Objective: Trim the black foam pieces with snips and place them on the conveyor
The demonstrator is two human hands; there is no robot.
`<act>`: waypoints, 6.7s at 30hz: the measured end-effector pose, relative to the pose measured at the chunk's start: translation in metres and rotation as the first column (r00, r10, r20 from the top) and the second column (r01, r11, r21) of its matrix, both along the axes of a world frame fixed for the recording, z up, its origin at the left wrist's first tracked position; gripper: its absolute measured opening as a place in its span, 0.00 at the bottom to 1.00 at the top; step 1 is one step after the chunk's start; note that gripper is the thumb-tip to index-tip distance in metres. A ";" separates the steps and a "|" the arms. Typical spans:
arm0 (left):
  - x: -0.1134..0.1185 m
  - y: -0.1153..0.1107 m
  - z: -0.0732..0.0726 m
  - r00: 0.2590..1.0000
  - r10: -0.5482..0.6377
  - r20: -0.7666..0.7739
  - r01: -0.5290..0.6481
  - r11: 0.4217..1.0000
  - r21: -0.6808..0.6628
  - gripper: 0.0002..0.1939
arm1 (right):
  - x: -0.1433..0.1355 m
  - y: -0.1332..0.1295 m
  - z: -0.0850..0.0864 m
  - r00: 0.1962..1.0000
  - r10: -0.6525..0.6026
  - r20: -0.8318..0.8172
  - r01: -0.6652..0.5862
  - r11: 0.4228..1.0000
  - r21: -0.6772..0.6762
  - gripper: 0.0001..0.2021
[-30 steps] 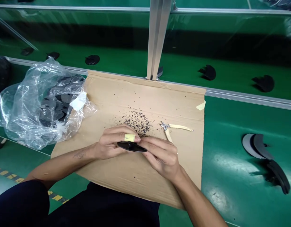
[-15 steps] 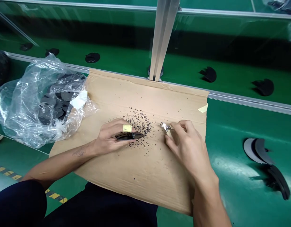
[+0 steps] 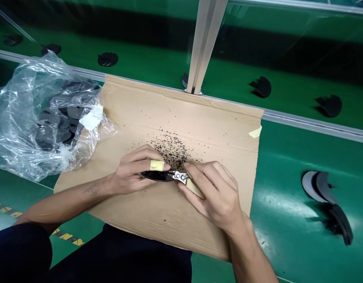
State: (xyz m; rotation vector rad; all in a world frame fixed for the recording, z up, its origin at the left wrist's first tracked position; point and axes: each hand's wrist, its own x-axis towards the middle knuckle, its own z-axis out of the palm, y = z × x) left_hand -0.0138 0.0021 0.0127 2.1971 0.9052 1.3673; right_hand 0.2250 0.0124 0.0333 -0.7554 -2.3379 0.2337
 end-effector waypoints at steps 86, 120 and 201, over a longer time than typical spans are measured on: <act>0.001 -0.003 -0.007 0.988 -0.077 0.135 0.105 0.970 -0.219 0.13 | 0.000 0.001 -0.005 0.992 -0.085 0.093 0.083 0.996 0.029 0.10; 0.001 -0.005 -0.003 0.958 0.095 0.270 0.104 0.763 -0.638 0.18 | 0.007 0.007 0.000 0.986 -0.166 -0.017 0.146 0.906 -0.397 0.12; -0.211 0.010 0.065 0.462 0.560 -0.687 -0.800 0.598 -0.051 0.13 | -0.008 0.013 -0.026 0.951 -0.273 -0.142 0.160 0.834 -0.528 0.19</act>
